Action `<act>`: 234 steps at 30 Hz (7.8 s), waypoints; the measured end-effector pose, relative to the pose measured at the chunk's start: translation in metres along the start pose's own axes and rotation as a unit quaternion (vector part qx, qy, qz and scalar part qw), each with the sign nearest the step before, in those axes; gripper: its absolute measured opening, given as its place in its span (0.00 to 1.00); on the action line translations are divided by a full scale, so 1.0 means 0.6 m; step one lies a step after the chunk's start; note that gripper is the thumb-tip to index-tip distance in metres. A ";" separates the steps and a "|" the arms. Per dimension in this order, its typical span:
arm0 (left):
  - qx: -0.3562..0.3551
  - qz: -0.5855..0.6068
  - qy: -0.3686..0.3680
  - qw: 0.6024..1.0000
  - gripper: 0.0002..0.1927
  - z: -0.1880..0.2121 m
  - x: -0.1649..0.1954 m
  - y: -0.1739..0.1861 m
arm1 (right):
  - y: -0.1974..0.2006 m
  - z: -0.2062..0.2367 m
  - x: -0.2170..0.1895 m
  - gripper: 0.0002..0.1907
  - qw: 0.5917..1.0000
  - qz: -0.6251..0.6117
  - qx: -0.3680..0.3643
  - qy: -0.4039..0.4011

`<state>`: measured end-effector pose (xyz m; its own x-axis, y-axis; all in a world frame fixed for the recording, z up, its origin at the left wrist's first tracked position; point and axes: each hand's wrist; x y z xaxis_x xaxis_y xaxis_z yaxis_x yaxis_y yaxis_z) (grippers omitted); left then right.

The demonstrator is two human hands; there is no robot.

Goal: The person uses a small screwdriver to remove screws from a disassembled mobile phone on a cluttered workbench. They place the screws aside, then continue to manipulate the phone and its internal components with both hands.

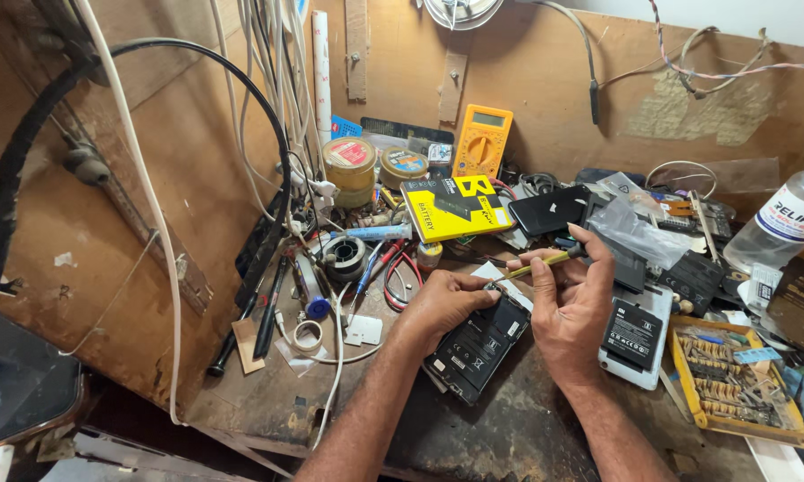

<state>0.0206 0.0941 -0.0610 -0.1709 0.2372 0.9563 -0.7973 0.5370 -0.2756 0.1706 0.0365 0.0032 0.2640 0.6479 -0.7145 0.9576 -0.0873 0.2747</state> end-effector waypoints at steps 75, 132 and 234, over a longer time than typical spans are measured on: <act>-0.018 0.041 0.000 0.999 0.17 0.002 0.005 -0.001 | 0.028 -0.023 -0.020 0.17 0.993 0.041 -0.034 -0.101; -0.019 0.045 -0.015 0.999 0.17 -0.006 -0.006 0.003 | 0.050 -0.067 -0.033 0.16 0.970 0.088 -0.190 -0.125; -0.007 -0.005 -0.010 1.000 0.15 0.000 -0.003 0.002 | 0.032 -0.081 -0.028 0.19 0.974 0.079 -0.166 -0.129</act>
<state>0.0200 0.0946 -0.0629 -0.1747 0.2164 0.9605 -0.7907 0.5505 -0.2679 0.1789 0.0608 0.0515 0.4660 0.4308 -0.7728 0.8237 0.1078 0.5567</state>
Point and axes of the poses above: each hand's wrist, its own z-axis away from the middle knuckle, its own y-axis out of the back of the hand, x = y × z, and after that the axes turned 12 degrees about -x, right-handed
